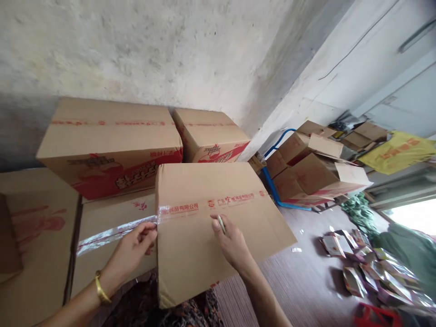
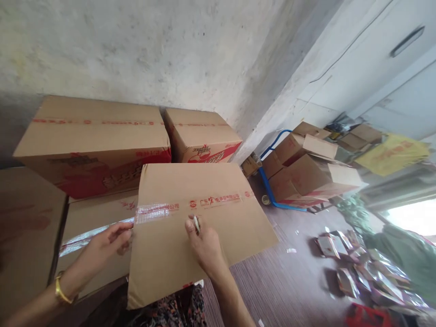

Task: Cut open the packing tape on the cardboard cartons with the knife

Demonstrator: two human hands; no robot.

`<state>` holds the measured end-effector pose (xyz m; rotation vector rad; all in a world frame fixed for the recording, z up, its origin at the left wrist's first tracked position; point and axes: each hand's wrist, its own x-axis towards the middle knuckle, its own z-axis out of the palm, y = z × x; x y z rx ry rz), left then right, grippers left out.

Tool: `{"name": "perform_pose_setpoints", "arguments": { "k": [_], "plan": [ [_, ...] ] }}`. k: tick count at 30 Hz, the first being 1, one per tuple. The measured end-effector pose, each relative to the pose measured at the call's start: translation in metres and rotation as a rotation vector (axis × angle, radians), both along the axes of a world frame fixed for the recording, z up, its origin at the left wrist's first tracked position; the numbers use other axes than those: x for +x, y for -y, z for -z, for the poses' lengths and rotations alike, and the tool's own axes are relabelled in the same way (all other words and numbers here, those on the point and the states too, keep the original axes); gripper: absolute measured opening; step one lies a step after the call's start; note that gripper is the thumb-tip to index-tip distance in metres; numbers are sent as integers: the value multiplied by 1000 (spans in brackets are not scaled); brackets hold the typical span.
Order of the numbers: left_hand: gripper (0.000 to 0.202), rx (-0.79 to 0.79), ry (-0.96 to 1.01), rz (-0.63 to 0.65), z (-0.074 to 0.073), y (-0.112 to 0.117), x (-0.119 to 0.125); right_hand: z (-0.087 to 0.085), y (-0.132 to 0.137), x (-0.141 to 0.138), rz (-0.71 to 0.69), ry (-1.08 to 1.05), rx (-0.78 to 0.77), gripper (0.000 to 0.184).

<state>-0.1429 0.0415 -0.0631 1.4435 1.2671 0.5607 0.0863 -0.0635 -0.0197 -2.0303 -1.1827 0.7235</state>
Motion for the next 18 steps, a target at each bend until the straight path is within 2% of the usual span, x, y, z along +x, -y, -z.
{"name": "perform_pose_setpoints", "arguments": {
  "k": [3,6,9,12,15,18],
  "plan": [
    [52,51,38,-38,2,12,5,-10,-10,6,-199,107,-64,49],
    [47,157,-70,-34,-4,27,13,-17,-28,11,-386,200,-119,41],
    [59,143,-188,-80,-16,40,21,-20,-46,17,-534,275,-148,30],
    [67,112,-255,-191,-26,50,30,-21,-60,23,-657,341,-145,27],
    [56,106,-238,-321,-30,52,38,-24,-71,27,-770,456,-175,26],
    [39,33,-174,-420,-26,49,45,-29,-83,25,-893,558,-202,29]
  ]
}}
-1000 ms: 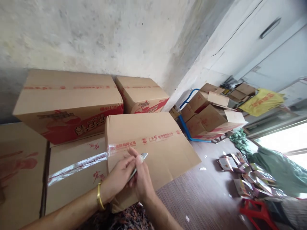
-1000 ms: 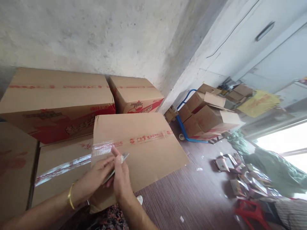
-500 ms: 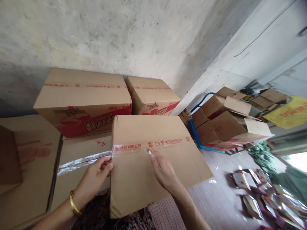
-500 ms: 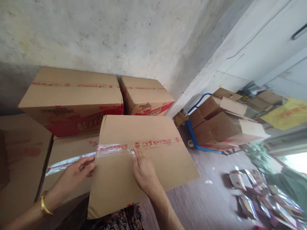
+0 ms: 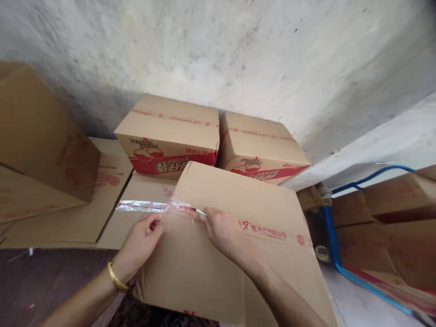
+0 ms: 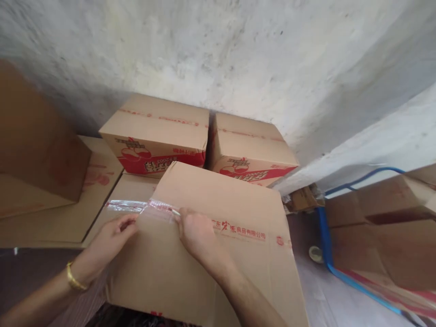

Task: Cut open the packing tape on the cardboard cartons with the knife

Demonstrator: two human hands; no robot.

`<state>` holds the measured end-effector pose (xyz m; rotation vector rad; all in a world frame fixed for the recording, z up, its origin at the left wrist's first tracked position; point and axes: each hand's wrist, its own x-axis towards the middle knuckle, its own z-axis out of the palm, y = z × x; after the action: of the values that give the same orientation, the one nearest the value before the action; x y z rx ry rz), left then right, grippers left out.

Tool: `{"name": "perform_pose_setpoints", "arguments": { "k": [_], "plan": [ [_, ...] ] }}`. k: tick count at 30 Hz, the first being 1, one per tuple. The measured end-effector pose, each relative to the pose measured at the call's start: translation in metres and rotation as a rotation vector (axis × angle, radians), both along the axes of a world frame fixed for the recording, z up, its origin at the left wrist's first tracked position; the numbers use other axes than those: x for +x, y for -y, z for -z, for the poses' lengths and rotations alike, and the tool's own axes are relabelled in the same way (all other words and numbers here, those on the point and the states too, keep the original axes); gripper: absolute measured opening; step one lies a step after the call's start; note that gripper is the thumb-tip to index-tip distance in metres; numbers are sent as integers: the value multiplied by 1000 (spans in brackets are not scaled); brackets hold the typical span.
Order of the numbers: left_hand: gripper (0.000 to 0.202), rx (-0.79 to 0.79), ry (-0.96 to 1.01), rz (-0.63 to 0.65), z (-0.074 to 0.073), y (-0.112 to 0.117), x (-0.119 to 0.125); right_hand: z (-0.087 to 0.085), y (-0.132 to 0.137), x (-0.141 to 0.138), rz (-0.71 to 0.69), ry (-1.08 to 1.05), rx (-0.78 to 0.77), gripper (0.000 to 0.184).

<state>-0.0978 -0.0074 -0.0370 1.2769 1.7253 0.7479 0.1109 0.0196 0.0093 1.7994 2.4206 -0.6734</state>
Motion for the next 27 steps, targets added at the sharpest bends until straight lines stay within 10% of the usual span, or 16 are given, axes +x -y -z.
{"name": "perform_pose_setpoints", "arguments": {
  "k": [12,27],
  "plan": [
    [31,29,-472,-205,8,3,31,6,-46,-45,-454,45,143,23],
    [25,129,-553,-212,15,6,28,-5,-54,-47,-634,166,104,28]
  ]
}}
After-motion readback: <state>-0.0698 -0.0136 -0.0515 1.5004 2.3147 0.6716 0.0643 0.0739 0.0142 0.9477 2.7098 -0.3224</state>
